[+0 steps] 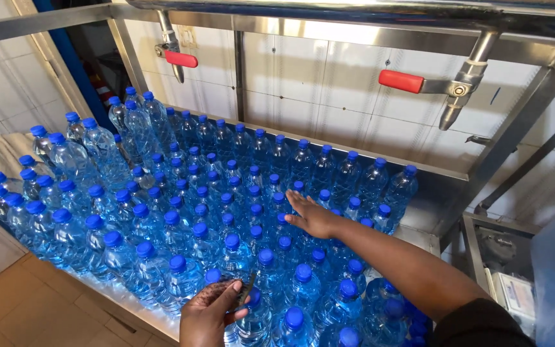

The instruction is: Manually applying small adhesive labels or seals to the caps of filled water bottles at a workstation.

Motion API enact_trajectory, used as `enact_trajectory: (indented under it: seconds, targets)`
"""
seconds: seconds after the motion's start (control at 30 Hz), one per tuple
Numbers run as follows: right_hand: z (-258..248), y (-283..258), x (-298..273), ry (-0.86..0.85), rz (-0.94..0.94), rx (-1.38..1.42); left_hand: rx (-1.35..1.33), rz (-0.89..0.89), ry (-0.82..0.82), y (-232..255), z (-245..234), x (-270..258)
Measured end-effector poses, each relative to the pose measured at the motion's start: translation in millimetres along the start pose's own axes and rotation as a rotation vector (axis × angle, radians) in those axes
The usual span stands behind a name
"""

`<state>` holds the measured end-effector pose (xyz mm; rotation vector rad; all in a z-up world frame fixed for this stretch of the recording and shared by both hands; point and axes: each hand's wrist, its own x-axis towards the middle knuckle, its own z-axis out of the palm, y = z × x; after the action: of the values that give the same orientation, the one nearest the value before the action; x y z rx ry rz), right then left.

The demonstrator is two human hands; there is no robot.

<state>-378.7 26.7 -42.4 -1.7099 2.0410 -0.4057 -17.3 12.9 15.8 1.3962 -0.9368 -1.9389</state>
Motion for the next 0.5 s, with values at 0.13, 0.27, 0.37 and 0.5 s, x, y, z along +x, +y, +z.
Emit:
enact_trajectory:
  seconds: [0.13,0.27,0.37,0.5]
  targets:
    - [-21,-112,-47,0.081,-0.126,0.223,-0.001,0.019,0.016,-11,1,13]
    - [5,-160,-74,-0.049,-0.37,0.353,0.011,0.124,-0.077,-28,-2,23]
    - [22,-161,-77,0.028,-0.416,0.36,-0.018,0.114,-0.08,-21,-1,17]
    - [22,-165,-84,0.051,-0.313,0.375,-0.068,0.15,-0.082,-30,0,25]
